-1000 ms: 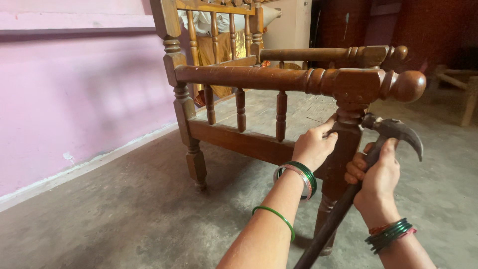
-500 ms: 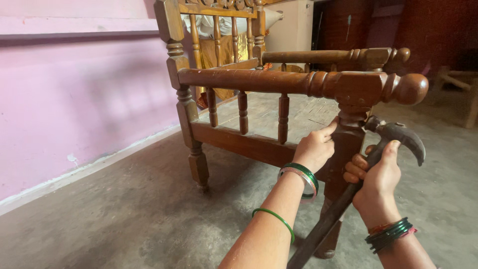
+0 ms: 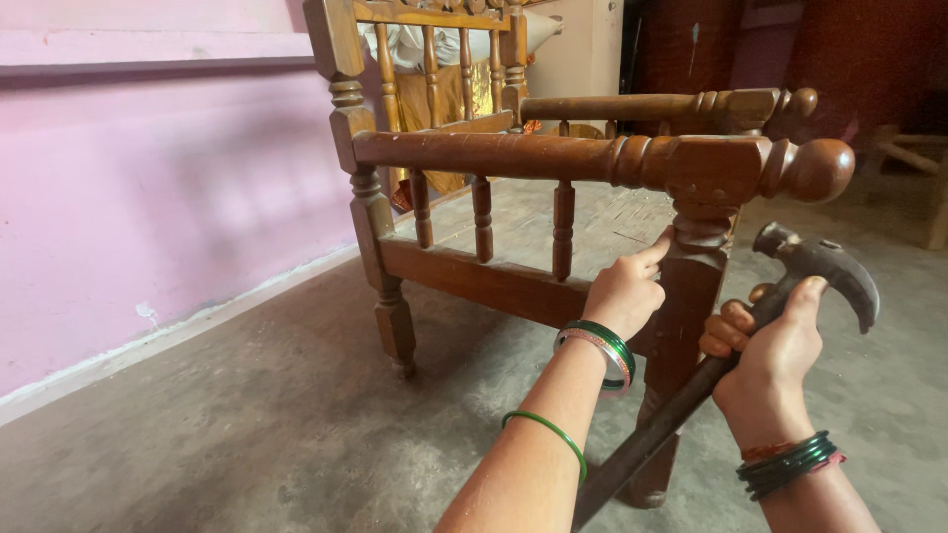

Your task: The person uses a hammer to strike and pry at joints and the seat of a wooden chair, attempting to loosen or remove parts. The person repeatedly taps the armrests, legs, and seat edges while holding the chair steady with the other hand.

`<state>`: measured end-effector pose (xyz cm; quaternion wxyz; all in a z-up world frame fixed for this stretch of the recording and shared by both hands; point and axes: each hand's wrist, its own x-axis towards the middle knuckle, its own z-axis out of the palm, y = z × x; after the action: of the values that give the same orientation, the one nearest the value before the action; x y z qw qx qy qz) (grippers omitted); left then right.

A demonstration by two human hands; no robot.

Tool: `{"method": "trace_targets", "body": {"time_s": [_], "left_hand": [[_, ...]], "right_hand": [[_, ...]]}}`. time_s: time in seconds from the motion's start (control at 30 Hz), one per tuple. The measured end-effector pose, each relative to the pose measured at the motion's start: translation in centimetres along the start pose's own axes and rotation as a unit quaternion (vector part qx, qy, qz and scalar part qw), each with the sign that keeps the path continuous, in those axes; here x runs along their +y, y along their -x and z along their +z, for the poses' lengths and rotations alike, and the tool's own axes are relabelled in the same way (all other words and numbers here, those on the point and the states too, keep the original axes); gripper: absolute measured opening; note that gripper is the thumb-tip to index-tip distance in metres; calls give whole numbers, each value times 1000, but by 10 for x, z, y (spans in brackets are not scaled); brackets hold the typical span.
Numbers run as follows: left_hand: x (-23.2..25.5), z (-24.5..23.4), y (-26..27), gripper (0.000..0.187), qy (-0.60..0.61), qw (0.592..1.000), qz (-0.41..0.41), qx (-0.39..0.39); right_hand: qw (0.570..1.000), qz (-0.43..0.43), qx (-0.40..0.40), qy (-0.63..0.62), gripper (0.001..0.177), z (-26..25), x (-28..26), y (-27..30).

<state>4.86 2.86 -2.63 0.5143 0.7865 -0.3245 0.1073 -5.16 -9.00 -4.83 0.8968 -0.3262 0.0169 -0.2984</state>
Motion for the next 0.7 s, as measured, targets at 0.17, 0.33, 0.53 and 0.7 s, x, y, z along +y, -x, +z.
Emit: {"method": "trace_targets", "body": {"time_s": [0.17, 0.33, 0.53, 0.7], "left_hand": [[8, -1, 3, 76, -10, 1000, -13, -1], [6, -2, 6, 79, -6, 1000, -15, -2], [1, 2, 3, 78, -7, 1000, 1, 7], [1, 4, 1, 82, -11, 1000, 10, 7]], "right_hand": [[996, 19, -30, 85, 51, 0, -5, 0], [999, 6, -8, 37, 52, -3, -3, 0], [995, 1, -27, 95, 49, -6, -8, -3], [993, 33, -35, 107, 52, -4, -8, -3]]}}
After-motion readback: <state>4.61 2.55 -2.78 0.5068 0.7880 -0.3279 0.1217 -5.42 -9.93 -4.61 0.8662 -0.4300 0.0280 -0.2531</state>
